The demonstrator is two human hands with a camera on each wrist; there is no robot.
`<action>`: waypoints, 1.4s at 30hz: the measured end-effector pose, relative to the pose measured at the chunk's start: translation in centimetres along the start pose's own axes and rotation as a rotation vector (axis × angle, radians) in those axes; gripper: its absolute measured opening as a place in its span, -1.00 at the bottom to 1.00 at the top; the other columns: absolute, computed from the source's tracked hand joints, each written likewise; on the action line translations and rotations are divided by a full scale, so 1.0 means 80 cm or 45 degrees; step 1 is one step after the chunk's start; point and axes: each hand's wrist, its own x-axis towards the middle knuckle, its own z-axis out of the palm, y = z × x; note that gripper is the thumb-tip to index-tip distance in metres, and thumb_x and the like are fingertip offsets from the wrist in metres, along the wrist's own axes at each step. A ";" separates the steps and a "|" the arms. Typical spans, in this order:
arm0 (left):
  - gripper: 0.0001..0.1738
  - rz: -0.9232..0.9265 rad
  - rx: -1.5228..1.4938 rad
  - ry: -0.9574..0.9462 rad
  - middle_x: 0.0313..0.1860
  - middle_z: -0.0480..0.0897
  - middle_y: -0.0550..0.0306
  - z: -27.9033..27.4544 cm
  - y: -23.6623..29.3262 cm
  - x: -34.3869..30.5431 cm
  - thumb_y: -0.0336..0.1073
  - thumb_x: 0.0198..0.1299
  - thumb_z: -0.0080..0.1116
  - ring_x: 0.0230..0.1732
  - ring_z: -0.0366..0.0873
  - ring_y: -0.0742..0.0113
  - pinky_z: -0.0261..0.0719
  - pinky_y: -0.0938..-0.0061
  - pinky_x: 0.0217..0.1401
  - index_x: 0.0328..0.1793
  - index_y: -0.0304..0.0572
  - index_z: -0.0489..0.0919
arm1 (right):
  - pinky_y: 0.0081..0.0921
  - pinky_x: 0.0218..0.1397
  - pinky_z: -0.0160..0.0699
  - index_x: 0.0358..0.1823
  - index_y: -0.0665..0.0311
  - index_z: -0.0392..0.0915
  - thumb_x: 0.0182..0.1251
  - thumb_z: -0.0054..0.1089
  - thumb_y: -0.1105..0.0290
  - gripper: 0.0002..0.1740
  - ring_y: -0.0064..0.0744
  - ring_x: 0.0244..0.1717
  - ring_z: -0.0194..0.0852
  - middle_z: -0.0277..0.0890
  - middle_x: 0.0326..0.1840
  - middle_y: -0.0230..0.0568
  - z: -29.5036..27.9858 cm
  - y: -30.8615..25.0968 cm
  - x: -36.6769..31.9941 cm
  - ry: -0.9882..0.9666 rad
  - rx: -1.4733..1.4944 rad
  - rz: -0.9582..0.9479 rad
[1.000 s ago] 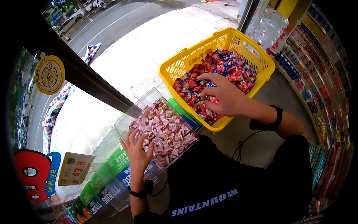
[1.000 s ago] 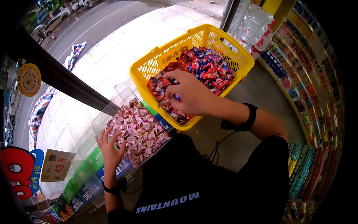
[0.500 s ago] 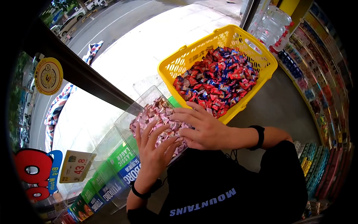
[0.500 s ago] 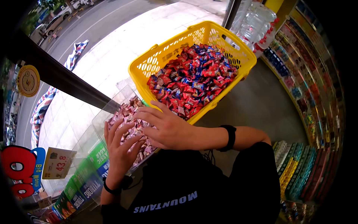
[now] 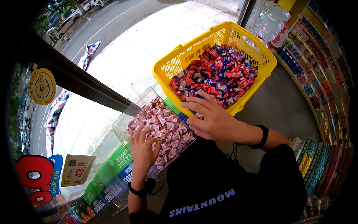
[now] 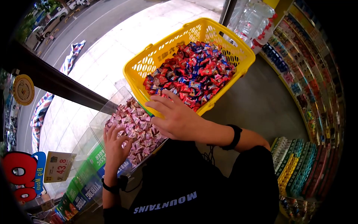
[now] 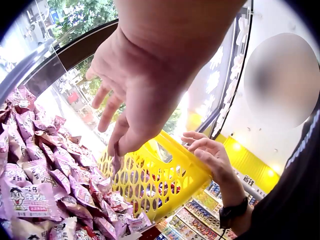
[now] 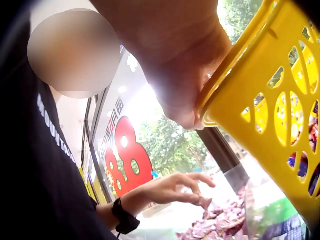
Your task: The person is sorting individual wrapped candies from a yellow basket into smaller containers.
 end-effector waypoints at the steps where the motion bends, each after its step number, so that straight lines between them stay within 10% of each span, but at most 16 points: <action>1: -0.85 -0.030 0.016 -0.067 0.24 0.71 0.09 0.008 -0.006 -0.004 -0.20 0.21 0.54 0.53 0.48 -0.10 0.06 -0.32 0.80 -0.26 -0.05 0.82 | 0.26 0.69 0.18 -0.16 0.20 0.66 0.31 0.46 0.32 -0.82 0.08 0.54 0.41 0.51 0.37 0.02 -0.001 0.003 -0.002 0.002 -0.011 0.016; 18: -0.62 0.202 0.111 -0.078 0.49 0.63 0.05 -0.169 0.077 0.171 -0.32 0.20 0.58 0.61 0.47 -0.11 0.42 -0.02 0.67 0.16 -0.03 0.81 | 0.21 0.66 0.27 -0.08 0.17 0.69 0.26 0.51 0.36 -0.76 0.02 0.52 0.47 0.55 0.39 -0.06 -0.049 0.071 -0.042 0.185 -0.278 0.265; 26: -0.68 0.575 0.142 -0.311 0.47 0.64 -0.02 -0.135 0.128 0.339 -0.17 0.34 0.47 0.55 0.52 -0.10 0.45 0.01 0.63 0.17 -0.02 0.80 | 0.19 0.64 0.37 -0.10 0.18 0.72 0.26 0.50 0.42 -0.80 0.07 0.47 0.55 0.60 0.35 -0.03 -0.043 0.092 -0.050 0.283 -0.146 0.384; 37: -0.72 1.018 0.869 -0.760 0.67 0.50 0.11 0.061 0.123 0.428 0.08 0.10 0.50 0.82 0.13 -0.03 -0.24 -0.21 0.92 -0.18 0.21 0.93 | 0.16 0.60 0.37 -0.19 0.24 0.72 0.24 0.45 0.40 -0.84 0.06 0.44 0.54 0.60 0.32 -0.02 -0.038 0.095 -0.059 0.411 -0.003 0.473; 42: -0.57 1.071 1.060 -1.028 0.76 0.41 0.17 0.088 0.095 0.409 0.10 0.09 0.49 0.89 -0.02 -0.01 -0.39 -0.27 0.92 0.02 0.16 0.93 | 0.15 0.61 0.37 -0.20 0.24 0.73 0.22 0.43 0.40 -0.84 0.07 0.43 0.55 0.60 0.29 -0.02 -0.036 0.092 -0.060 0.451 -0.008 0.489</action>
